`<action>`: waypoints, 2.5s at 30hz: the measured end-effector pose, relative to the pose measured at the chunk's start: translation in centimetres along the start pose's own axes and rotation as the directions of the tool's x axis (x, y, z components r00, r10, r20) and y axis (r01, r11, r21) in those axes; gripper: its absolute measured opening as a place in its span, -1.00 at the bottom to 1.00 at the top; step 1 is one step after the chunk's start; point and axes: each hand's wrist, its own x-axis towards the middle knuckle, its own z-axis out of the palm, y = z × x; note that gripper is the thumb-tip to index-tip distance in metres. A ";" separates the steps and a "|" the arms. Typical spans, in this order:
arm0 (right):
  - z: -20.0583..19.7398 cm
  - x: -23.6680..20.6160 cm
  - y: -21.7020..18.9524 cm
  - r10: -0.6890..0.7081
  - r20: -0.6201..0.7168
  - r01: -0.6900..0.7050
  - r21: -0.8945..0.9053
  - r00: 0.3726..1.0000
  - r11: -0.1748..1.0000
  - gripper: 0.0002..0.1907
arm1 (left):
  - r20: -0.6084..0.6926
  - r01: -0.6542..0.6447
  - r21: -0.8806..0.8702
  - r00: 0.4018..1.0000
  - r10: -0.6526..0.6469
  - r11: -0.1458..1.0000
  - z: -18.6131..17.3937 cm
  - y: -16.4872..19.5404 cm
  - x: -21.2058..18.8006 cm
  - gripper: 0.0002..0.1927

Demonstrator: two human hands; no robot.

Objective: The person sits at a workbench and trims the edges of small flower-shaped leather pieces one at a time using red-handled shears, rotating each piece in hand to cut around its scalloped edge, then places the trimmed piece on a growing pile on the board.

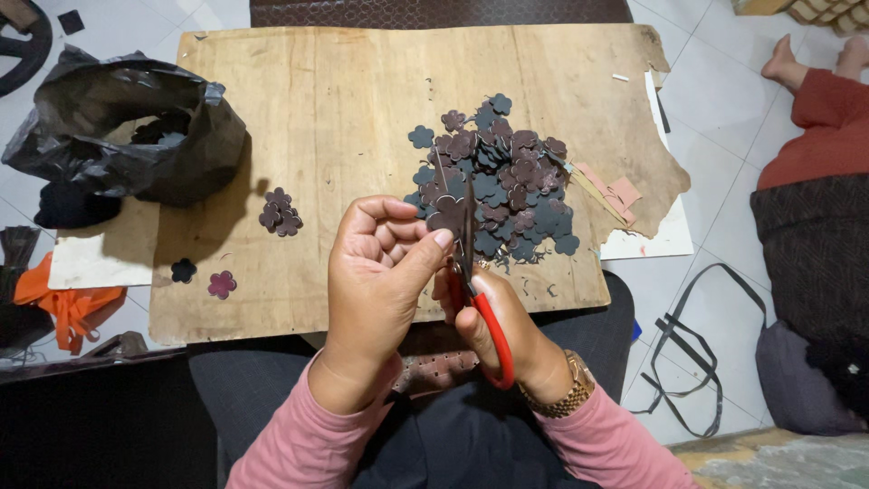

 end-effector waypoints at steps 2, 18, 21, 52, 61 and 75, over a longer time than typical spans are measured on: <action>0.0 0.0 -0.1 0.009 0.002 -0.009 0.002 1.000 1.000 -0.14 | 0.003 -0.011 0.013 1.000 0.011 1.000 -0.1 0.0 0.0 -0.66; -0.2 0.0 -0.2 0.020 0.046 -0.020 -0.013 0.999 1.000 -0.16 | 0.049 -0.011 0.017 0.999 0.010 1.000 -0.9 0.4 0.2 -0.65; -0.2 0.1 -0.3 0.033 0.068 -0.033 0.000 0.997 0.999 -0.15 | 0.040 -0.014 0.018 0.999 0.013 1.000 -0.6 0.6 0.3 -0.65; 0.2 -0.2 -0.7 0.021 0.084 -0.036 0.185 0.996 0.982 0.06 | 0.108 0.093 0.099 0.989 -0.104 0.991 -0.3 0.6 -0.5 -0.90; 0.1 -0.3 0.1 0.018 0.038 -0.023 0.156 0.999 0.987 0.01 | 0.127 0.145 0.096 0.980 -0.156 0.985 0.0 1.0 -0.6 -0.92; 0.6 0.0 0.2 0.031 -0.004 -0.030 0.188 0.999 0.982 -0.07 | 0.137 0.131 0.087 0.980 -0.142 0.988 -0.2 0.6 -0.5 -0.89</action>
